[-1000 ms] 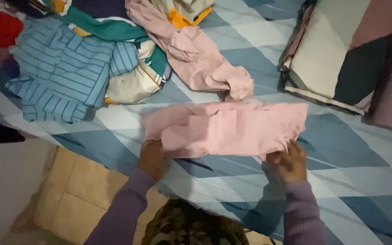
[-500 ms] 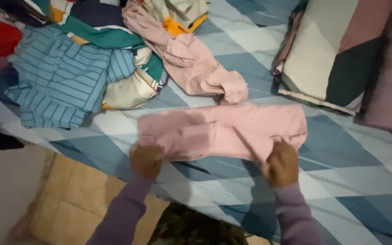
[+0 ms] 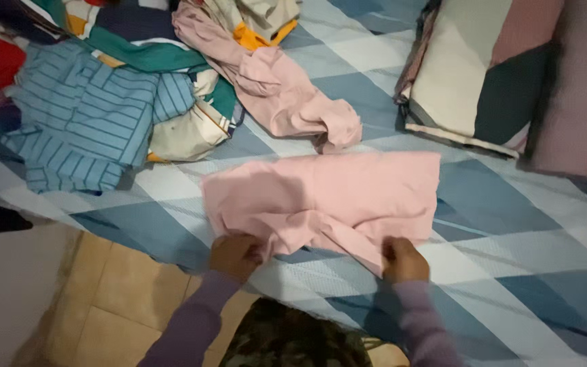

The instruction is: The person folds a pink towel and places it on the bed. They then fold a multi-colored blanket and a pink shirt, stacking each item neatly on the bed.

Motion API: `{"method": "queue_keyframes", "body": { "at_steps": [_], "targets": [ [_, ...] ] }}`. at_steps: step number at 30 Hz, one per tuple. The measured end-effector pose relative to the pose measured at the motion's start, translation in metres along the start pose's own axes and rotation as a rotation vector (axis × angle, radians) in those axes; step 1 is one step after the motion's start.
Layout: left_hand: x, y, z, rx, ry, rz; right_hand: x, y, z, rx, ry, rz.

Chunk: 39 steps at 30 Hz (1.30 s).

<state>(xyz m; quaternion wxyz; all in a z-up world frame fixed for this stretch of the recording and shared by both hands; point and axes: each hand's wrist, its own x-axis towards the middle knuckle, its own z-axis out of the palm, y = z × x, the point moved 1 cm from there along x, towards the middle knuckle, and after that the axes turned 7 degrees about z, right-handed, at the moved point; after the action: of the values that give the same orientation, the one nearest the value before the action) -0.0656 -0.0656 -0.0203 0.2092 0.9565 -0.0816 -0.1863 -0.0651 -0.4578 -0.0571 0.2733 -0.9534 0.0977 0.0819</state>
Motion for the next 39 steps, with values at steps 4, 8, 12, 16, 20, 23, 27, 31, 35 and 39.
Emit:
{"method": "queue_keyframes", "body": {
  "at_steps": [4, 8, 12, 16, 20, 23, 27, 31, 35, 39],
  "targets": [
    [-0.011, 0.026, 0.005, 0.019, 0.131, 0.175, -0.019, -0.05, 0.004, -0.092, 0.1, -0.307],
    [-0.018, 0.025, 0.013, -0.028, 0.075, -0.063, -0.028, -0.048, 0.016, -0.263, -0.143, 0.242],
    [-0.031, 0.017, 0.027, 0.097, 0.112, -0.167, -0.043, -0.028, 0.034, -0.192, 0.048, 0.16],
    [-0.025, 0.016, 0.036, 0.088, 0.145, -0.224, -0.038, -0.022, 0.049, -0.151, 0.26, -0.189],
    [-0.015, 0.027, 0.032, 0.096, 0.498, -0.058, -0.023, -0.031, 0.056, -0.103, 0.236, -0.231],
    [-0.01, 0.03, 0.034, 0.035, 0.35, -0.094, -0.024, -0.04, 0.052, -0.062, 0.324, -0.119],
    [0.004, 0.019, 0.038, -0.177, 0.309, -0.319, -0.019, -0.054, 0.049, -0.173, 0.196, 0.087],
    [0.002, -0.016, 0.041, -0.638, 0.745, -0.23, -0.008, -0.047, 0.042, -0.018, 0.14, 0.208],
    [0.027, -0.067, 0.024, -1.142, 0.853, -0.329, 0.02, -0.012, -0.006, 0.434, 0.265, 0.647],
    [0.053, -0.114, -0.01, -1.114, 1.122, -0.071, 0.039, 0.006, -0.066, 0.771, 0.527, 0.102]
  ]
}}
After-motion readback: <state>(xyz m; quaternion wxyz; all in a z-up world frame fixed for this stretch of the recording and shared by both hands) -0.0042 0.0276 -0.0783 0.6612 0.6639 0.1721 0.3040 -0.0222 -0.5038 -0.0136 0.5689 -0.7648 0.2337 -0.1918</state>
